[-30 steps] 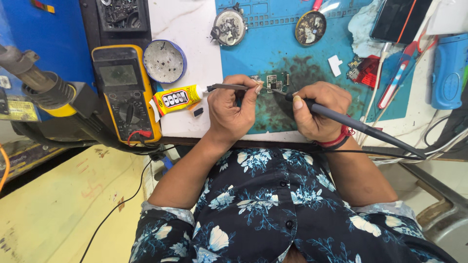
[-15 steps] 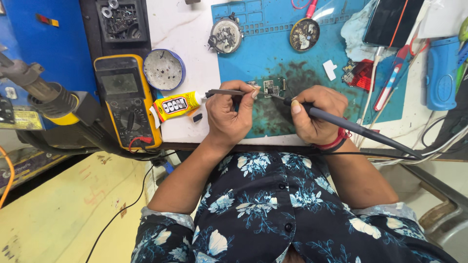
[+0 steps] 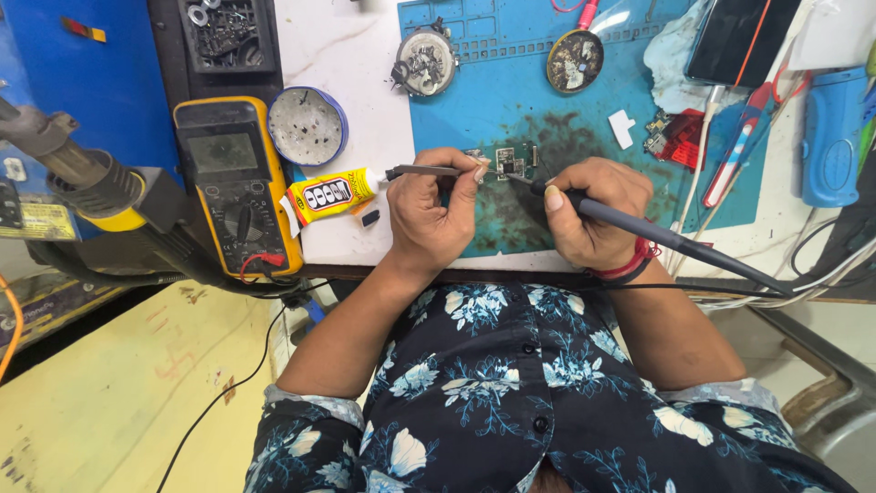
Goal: The person uses a soldering iron and tweezers to solder components on a small green circuit board. They repeatedly apply heat and solder to specific points while holding the board steady, then inspect the joints. The board remains on the workbench throughout the clip.
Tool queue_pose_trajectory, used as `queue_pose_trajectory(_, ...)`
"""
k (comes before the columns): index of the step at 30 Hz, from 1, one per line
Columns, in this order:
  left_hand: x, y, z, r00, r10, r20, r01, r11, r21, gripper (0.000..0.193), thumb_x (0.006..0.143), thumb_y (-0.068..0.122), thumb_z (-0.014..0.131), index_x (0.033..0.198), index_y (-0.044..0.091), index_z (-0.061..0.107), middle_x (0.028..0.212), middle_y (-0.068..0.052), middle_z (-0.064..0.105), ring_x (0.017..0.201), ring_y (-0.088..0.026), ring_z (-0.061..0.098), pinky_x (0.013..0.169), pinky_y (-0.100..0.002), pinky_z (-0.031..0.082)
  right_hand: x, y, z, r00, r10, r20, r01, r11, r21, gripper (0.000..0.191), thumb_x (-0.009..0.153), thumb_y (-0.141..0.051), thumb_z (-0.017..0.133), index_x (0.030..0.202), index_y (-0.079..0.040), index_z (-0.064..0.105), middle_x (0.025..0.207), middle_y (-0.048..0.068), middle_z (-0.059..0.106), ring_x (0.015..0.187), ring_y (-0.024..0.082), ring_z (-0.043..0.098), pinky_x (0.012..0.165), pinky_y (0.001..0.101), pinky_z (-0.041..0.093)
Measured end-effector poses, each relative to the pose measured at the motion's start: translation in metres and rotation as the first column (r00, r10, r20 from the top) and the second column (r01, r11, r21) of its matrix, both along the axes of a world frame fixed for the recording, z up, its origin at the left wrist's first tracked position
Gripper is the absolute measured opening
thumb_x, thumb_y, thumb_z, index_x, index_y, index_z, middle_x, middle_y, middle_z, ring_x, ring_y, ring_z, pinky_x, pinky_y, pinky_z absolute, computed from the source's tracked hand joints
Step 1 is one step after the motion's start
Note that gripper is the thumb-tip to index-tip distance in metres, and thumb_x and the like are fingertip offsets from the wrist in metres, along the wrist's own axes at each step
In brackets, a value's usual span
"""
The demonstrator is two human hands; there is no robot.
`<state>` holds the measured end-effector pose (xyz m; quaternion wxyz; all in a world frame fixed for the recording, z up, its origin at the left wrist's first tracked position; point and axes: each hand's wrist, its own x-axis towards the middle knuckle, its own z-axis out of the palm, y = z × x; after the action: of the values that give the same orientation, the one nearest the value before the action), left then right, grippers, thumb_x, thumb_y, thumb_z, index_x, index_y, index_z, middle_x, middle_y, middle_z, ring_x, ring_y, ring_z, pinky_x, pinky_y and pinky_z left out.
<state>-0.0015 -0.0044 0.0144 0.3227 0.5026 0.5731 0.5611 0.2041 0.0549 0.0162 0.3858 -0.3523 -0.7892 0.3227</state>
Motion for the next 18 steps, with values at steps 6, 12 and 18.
queue_pose_trajectory(6,0.0004,0.0011,0.0006,1.0,0.007,0.021,-0.007,1.0,-0.011,0.01,0.101,-0.002,0.069,0.107,-0.001,0.061,0.098,-0.012,0.075,0.084,-0.013,0.073,0.076,-0.025,0.059,-0.0002,0.0005,0.001,1.0,-0.001,-0.009,0.001,1.0,-0.006,0.011,0.099,-0.009,0.069,0.093,-0.004,0.061,0.079,0.009,0.065,0.068,0.024,0.063,0.06,0.0328,0.048)
queue_pose_trajectory(12,-0.0003,0.0009,0.0008,1.0,-0.008,0.016,0.008,1.0,-0.003,0.01,0.102,-0.002,0.069,0.107,-0.001,0.06,0.098,-0.011,0.075,0.084,-0.012,0.073,0.075,-0.024,0.058,-0.0009,-0.0004,0.0028,1.0,-0.024,0.004,0.024,1.0,0.001,0.01,0.098,-0.009,0.069,0.092,-0.004,0.062,0.078,0.009,0.065,0.067,0.025,0.063,0.059,0.0328,0.047)
queue_pose_trajectory(18,-0.0003,-0.001,-0.0013,1.0,-0.006,0.028,0.006,1.0,-0.004,0.01,0.102,-0.003,0.068,0.108,-0.001,0.061,0.099,-0.012,0.075,0.085,-0.013,0.073,0.076,-0.025,0.058,0.0011,0.0,0.0008,1.0,-0.003,-0.007,0.003,1.0,0.012,0.01,0.1,-0.009,0.069,0.095,-0.004,0.061,0.08,0.01,0.065,0.068,0.025,0.063,0.06,0.0326,0.047)
